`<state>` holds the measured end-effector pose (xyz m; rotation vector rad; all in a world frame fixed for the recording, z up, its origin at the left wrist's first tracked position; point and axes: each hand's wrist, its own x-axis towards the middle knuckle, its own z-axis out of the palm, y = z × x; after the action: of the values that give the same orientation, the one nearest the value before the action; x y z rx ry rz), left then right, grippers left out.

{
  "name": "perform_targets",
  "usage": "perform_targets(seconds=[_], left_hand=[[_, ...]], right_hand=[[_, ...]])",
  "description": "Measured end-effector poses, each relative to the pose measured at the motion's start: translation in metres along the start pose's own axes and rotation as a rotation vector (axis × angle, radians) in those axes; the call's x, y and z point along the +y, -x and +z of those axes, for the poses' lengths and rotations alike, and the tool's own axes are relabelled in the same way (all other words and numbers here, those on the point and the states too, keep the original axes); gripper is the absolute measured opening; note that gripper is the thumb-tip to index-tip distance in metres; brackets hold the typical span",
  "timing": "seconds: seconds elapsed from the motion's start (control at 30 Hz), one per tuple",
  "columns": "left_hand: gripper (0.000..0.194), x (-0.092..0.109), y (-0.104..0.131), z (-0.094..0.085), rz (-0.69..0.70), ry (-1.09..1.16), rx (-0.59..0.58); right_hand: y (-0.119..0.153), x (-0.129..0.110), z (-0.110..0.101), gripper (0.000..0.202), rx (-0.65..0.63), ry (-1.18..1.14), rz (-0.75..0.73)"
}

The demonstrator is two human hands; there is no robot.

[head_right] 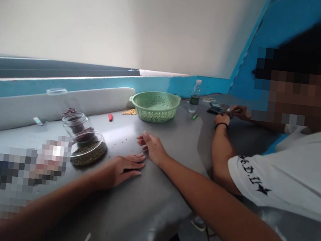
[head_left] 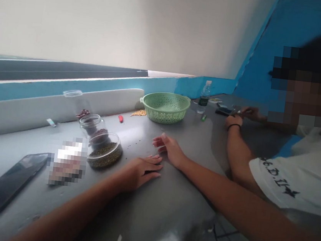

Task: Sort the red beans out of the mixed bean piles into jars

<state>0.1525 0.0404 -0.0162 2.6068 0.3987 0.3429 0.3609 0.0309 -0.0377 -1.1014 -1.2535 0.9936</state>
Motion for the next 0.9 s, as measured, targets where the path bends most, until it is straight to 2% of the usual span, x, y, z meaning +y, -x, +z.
perform_targets(seconds=[0.13, 0.23, 0.37, 0.47, 0.53, 0.6, 0.67, 0.73, 0.8, 0.9], left_hand=[[0.04, 0.01, 0.012, -0.005, -0.043, 0.078, 0.016], [0.045, 0.018, 0.026, -0.011, -0.082, 0.124, -0.009], [0.045, 0.021, 0.035, -0.016, -0.137, 0.166, 0.019], [0.036, 0.015, 0.031, -0.019, -0.17, 0.218, 0.104], [0.038, 0.011, 0.028, -0.02, -0.18, 0.256, 0.172], [0.041, 0.008, 0.029, -0.02, -0.186, 0.27, 0.28], [0.043, 0.009, 0.034, -0.022, -0.187, 0.249, 0.429], [0.04, 0.015, 0.043, -0.028, -0.155, 0.2, 0.545], [0.03, 0.022, 0.055, -0.038, -0.087, 0.138, 0.58], [0.025, 0.034, 0.076, -0.058, -0.018, -0.01, 0.58]], right_hand=[[-0.013, 0.0, 0.004, 0.087, -0.041, 0.02, 0.063], [-0.014, -0.006, 0.006, 0.074, -0.131, 0.18, 0.023], [0.009, -0.019, -0.003, 0.04, -0.222, 0.501, -0.161], [0.03, -0.026, -0.007, 0.026, -0.188, 0.529, -0.101], [0.04, -0.03, -0.005, 0.028, -0.185, 0.519, -0.096], [0.045, -0.033, -0.001, 0.03, -0.247, 0.571, -0.197], [0.045, -0.037, 0.003, 0.04, -0.365, 0.678, -0.337], [0.043, -0.041, 0.008, 0.062, -0.513, 0.816, -0.449], [0.037, -0.045, 0.014, 0.079, -0.648, 0.977, -0.533], [0.027, -0.049, 0.026, 0.087, -0.792, 1.206, -0.6]])
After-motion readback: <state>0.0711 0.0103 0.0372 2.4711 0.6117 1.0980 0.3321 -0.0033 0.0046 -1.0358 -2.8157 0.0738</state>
